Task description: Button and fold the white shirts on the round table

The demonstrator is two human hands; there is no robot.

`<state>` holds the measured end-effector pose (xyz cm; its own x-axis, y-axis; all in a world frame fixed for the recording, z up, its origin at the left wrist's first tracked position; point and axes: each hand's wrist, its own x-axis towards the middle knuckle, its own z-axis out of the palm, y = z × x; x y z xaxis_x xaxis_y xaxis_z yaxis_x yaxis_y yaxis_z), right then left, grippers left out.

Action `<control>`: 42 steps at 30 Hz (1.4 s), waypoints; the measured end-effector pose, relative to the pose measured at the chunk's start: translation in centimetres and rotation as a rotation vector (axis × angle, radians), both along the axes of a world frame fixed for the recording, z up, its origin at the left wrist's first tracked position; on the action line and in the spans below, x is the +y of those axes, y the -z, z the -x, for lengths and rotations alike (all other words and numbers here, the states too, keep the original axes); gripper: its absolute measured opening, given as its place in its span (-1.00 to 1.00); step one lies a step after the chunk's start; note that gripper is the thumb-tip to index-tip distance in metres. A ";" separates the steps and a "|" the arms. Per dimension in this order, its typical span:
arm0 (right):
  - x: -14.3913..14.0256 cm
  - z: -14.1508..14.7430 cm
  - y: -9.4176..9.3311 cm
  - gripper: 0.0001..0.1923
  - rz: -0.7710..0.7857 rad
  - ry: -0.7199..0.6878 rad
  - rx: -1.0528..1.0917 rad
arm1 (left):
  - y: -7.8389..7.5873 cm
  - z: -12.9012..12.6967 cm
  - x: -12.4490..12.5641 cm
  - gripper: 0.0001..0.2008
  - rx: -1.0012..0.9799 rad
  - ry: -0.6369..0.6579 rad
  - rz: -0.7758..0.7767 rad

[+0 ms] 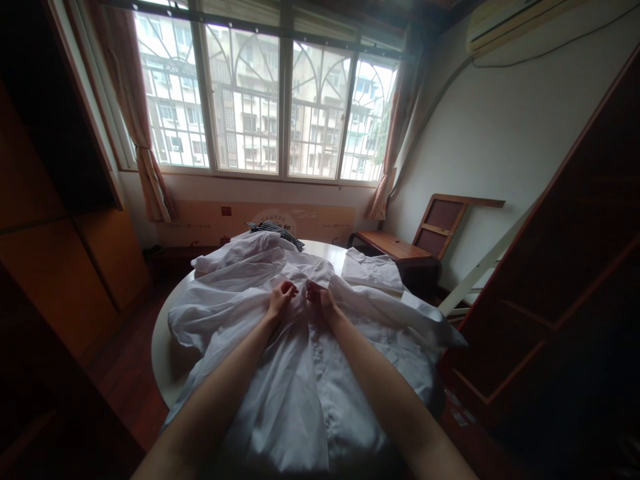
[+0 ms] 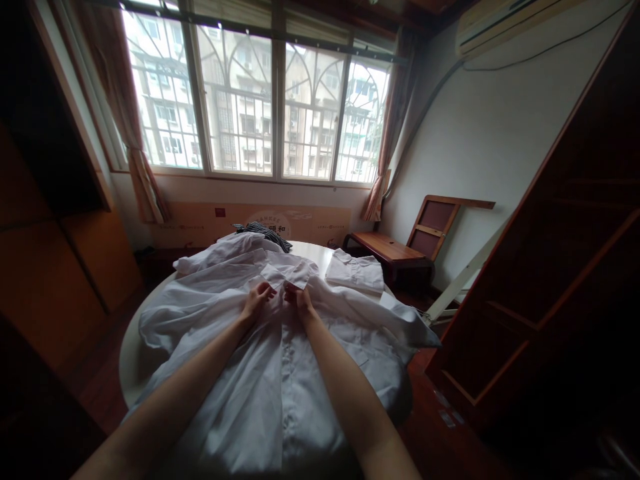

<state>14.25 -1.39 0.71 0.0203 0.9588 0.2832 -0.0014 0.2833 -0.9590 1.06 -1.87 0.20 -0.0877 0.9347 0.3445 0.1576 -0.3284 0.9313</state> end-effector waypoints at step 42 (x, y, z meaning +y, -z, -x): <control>-0.1 0.5 0.4 -0.71 0.126 0.181 -0.178 | -0.3 0.1 -1.1 -0.80 0.781 -0.192 0.067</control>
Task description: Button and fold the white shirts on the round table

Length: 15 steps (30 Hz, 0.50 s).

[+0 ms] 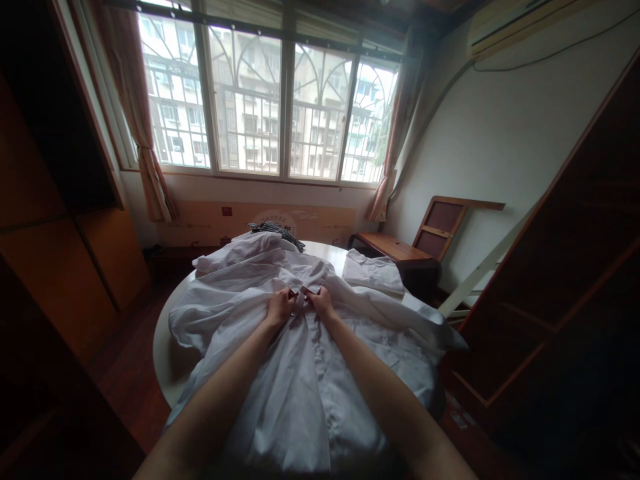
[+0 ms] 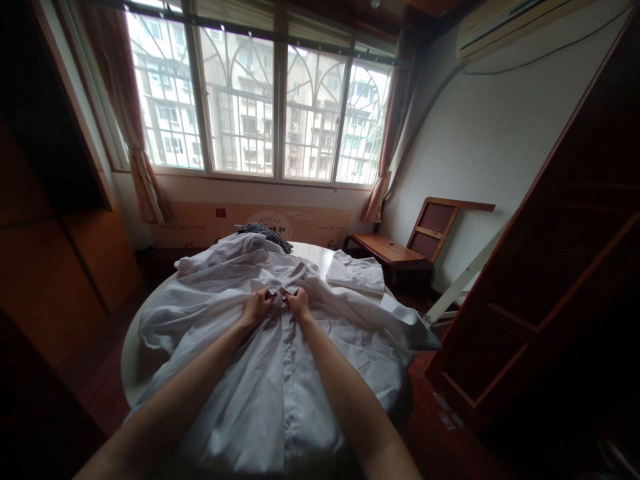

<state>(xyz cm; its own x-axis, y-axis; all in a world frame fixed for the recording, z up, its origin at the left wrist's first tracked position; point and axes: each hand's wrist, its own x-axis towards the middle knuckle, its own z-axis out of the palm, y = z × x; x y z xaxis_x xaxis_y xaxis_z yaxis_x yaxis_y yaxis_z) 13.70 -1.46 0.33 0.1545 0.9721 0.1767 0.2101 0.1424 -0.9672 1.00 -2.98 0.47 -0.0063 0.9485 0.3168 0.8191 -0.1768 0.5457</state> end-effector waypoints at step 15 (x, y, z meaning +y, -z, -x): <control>-1.5 -1.7 -2.6 -0.73 0.073 -0.238 -0.782 | -2.9 1.1 -1.2 -0.85 0.123 0.325 0.262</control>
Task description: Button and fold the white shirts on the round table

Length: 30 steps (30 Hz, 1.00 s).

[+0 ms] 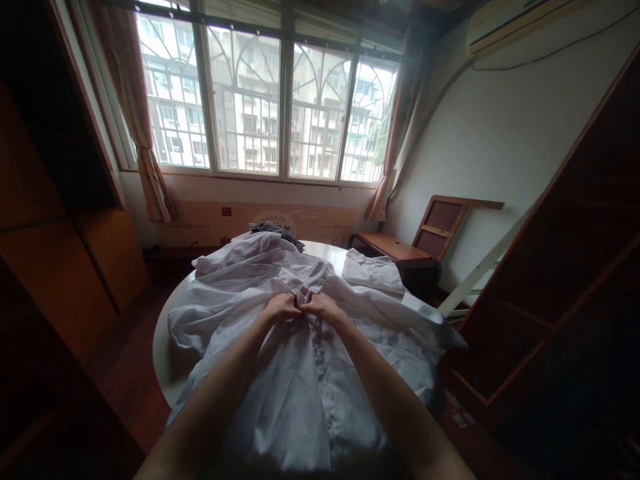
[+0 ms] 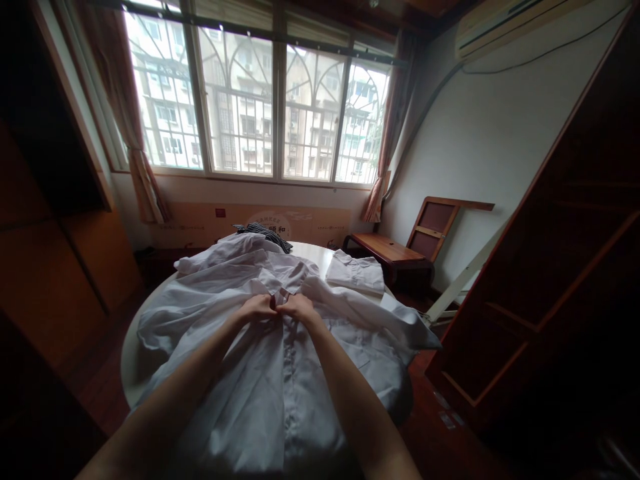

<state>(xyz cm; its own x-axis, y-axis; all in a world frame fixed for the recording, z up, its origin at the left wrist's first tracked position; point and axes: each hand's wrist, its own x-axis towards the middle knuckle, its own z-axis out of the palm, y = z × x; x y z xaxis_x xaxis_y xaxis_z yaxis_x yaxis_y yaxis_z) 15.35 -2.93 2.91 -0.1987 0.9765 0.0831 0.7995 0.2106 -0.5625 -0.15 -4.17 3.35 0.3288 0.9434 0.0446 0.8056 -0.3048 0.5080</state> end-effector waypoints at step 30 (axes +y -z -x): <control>2.0 -1.2 -4.3 -0.65 -0.250 0.358 0.352 | -2.5 -3.2 2.6 -0.69 -0.414 -0.351 -0.141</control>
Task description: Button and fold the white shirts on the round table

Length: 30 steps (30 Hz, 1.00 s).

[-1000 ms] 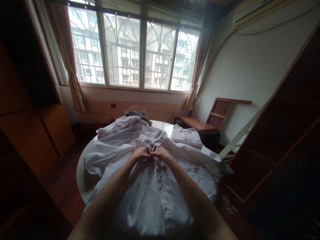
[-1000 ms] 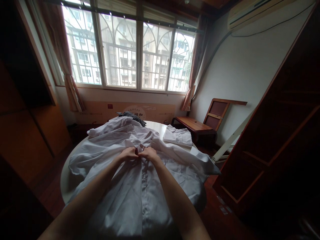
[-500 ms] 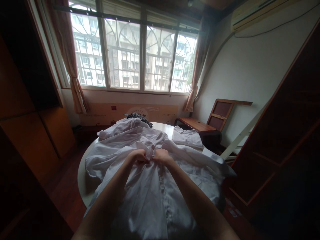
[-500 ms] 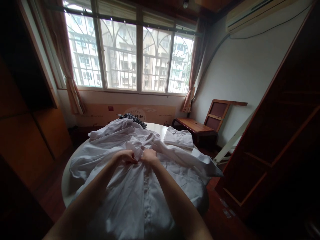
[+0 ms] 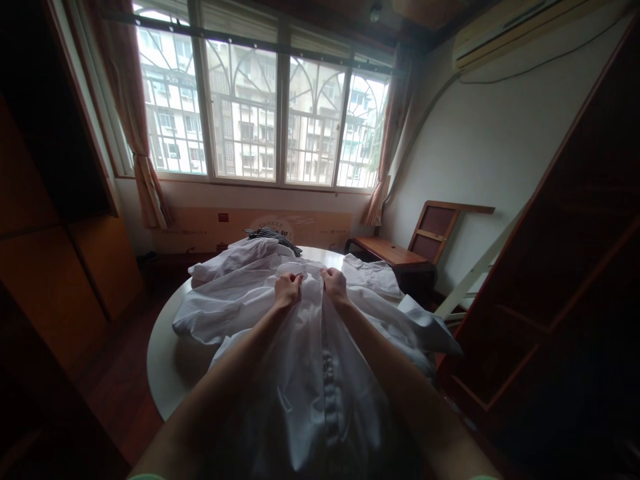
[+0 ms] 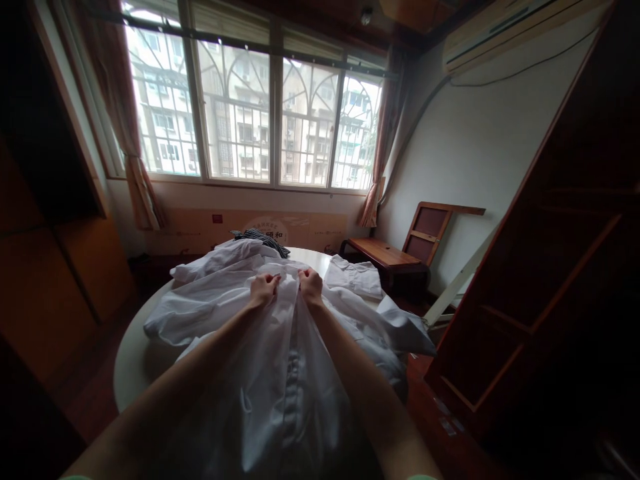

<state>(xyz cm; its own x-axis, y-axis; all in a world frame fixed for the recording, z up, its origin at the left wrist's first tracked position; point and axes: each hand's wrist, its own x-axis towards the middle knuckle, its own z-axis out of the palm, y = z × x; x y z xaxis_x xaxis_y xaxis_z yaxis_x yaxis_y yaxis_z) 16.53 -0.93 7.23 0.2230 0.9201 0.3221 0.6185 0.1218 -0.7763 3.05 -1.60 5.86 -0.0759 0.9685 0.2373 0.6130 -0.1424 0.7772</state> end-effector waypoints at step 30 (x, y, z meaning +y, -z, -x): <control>-2.2 1.2 7.1 -0.77 0.017 -0.288 0.134 | 5.4 0.8 -2.5 -0.87 -0.179 0.105 -0.029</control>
<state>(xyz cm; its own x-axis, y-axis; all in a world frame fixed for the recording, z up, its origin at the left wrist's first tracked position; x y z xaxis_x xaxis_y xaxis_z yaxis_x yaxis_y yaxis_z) 15.36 -3.16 0.08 -0.0077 0.9566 0.2915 0.4524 0.2633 -0.8521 2.21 -4.06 0.48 -0.0184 0.9662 0.2570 0.4464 -0.2221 0.8668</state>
